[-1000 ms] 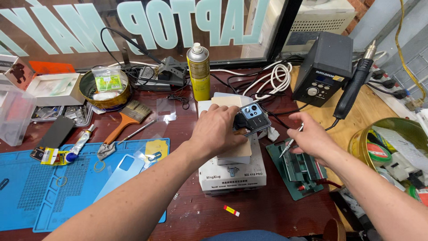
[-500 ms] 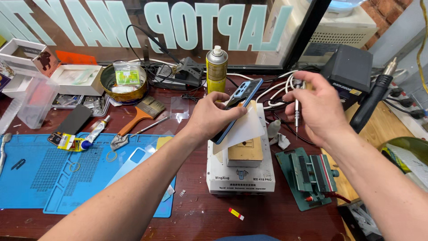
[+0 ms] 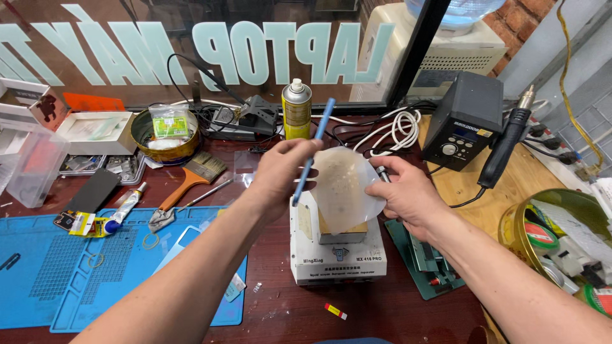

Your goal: The person disassembles a smartphone, removes internal components, and uses a screwdriver and metal tool to manipulate parts. The person then reassembles the phone and secures the back cover.

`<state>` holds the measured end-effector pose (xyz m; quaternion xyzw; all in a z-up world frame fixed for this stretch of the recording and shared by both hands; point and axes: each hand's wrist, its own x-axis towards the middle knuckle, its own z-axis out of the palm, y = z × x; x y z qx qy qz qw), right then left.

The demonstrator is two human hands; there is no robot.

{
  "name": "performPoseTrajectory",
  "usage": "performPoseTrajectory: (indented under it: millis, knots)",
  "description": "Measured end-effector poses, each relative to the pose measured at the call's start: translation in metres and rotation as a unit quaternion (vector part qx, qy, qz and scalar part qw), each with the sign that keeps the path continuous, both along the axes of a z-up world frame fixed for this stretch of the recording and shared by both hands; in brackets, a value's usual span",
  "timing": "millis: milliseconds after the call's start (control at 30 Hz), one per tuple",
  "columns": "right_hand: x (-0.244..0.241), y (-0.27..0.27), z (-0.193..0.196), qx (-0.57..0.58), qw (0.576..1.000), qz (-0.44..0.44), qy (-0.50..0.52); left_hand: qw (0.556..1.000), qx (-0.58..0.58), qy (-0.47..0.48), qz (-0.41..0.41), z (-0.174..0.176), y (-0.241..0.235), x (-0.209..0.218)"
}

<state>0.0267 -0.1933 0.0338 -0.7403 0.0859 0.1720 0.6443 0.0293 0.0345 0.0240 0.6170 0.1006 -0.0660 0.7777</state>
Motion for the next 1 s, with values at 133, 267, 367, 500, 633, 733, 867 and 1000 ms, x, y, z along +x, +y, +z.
performPoseTrajectory:
  millis: [133,267,367,500,633,733,867,1000]
  knots:
    - [-0.004,-0.015,-0.018,-0.068,0.997,0.012,0.026,0.954,-0.29,0.057,-0.042,0.011,0.024,-0.004]
    - [-0.002,-0.025,-0.031,-0.119,0.992,0.032,0.022,0.903,-0.419,0.063,-0.074,0.018,0.034,-0.025]
    - [0.004,-0.029,-0.031,-0.249,0.962,0.022,-0.114,0.884,-0.455,0.047,-0.091,0.021,0.035,-0.037]
    - [0.014,-0.022,-0.011,-0.25,0.938,-0.032,-0.238,0.862,-0.496,0.033,-0.098,0.022,0.04,-0.049]
    - [0.02,0.019,0.02,-0.054,0.969,0.005,-0.24,0.859,-0.502,0.01,-0.1,0.022,0.058,-0.06]
    - [0.019,0.055,0.041,0.034,0.984,0.021,-0.176,0.863,-0.499,0.012,-0.077,0.018,0.083,-0.068]
    - [0.018,0.09,0.046,0.072,0.989,0.051,-0.117,0.892,-0.45,0.034,-0.02,0.004,0.131,-0.074]
    - [0.014,0.14,0.006,0.021,0.999,0.023,-0.027,0.892,-0.446,0.063,-0.028,-0.024,0.192,-0.078]
